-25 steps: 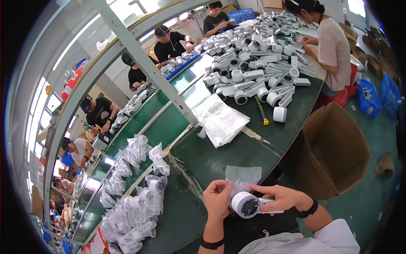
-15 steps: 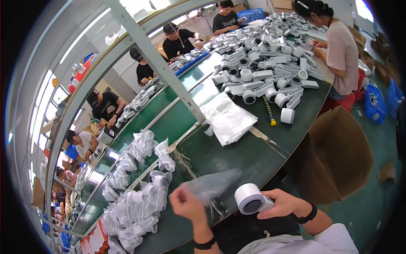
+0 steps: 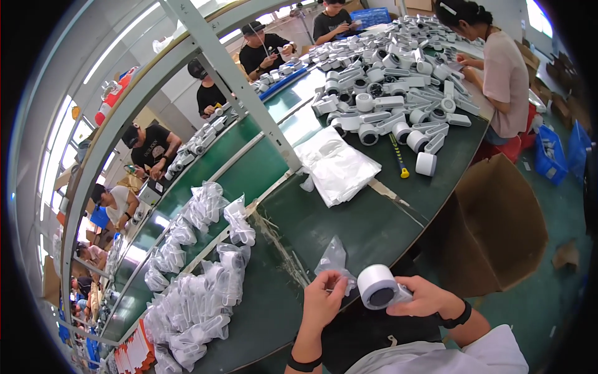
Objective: Bagging and boxing electronic components on an assembly line.
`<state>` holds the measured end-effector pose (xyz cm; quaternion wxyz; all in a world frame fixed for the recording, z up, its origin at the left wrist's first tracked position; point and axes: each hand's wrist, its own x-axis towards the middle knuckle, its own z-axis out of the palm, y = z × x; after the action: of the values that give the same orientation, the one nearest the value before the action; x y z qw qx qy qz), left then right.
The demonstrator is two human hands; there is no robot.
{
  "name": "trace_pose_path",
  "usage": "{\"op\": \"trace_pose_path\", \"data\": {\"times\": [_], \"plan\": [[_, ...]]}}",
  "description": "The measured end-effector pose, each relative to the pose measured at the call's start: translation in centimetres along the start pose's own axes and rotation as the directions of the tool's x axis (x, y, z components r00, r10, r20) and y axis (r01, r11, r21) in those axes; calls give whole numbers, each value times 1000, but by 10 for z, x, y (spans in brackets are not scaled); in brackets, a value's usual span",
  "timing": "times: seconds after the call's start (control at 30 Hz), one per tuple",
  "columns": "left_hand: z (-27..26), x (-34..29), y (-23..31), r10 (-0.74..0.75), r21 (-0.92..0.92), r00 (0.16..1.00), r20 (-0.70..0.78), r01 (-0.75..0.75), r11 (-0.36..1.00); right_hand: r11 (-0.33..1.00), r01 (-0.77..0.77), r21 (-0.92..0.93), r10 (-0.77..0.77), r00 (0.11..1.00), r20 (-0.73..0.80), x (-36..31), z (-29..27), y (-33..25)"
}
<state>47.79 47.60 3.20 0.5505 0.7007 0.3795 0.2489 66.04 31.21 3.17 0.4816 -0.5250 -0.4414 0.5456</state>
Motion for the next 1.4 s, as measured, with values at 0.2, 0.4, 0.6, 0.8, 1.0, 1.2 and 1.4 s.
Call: {"op": "trace_pose_path", "data": {"times": [0.2, 0.4, 0.6, 0.8, 1.0, 1.2, 1.4], "plan": [[15, 7, -1, 20, -161, 1000, 13, -17, 987, 968, -60, -244, 106, 978, 180, -9, -2, -19], [14, 6, 12, -76, -320, 995, 59, 91, 943, 941, 39, -336, 37, 976, 215, 8, -5, -23], [1, 5, 14, -41, -355, 995, 86, 69, 932, 905, -41, -424, 121, 979, 164, 20, -14, -26], [-5, 0, 20, 14, -210, 997, 74, 2, 978, 922, -56, -384, 24, 996, -89, 16, -14, -17], [8, -9, 30, 359, 82, 927, -107, -351, 933, 722, -73, -688, -78, 980, -186, 15, -2, -25], [20, -10, 33, 739, 423, 672, 41, -682, 596, 762, -80, -643, -147, 945, -292, 23, 3, -26], [26, -16, 27, 562, 319, 826, 45, -545, 776, 1000, -12, -11, 8, 940, -342, 33, 7, -18]]}}
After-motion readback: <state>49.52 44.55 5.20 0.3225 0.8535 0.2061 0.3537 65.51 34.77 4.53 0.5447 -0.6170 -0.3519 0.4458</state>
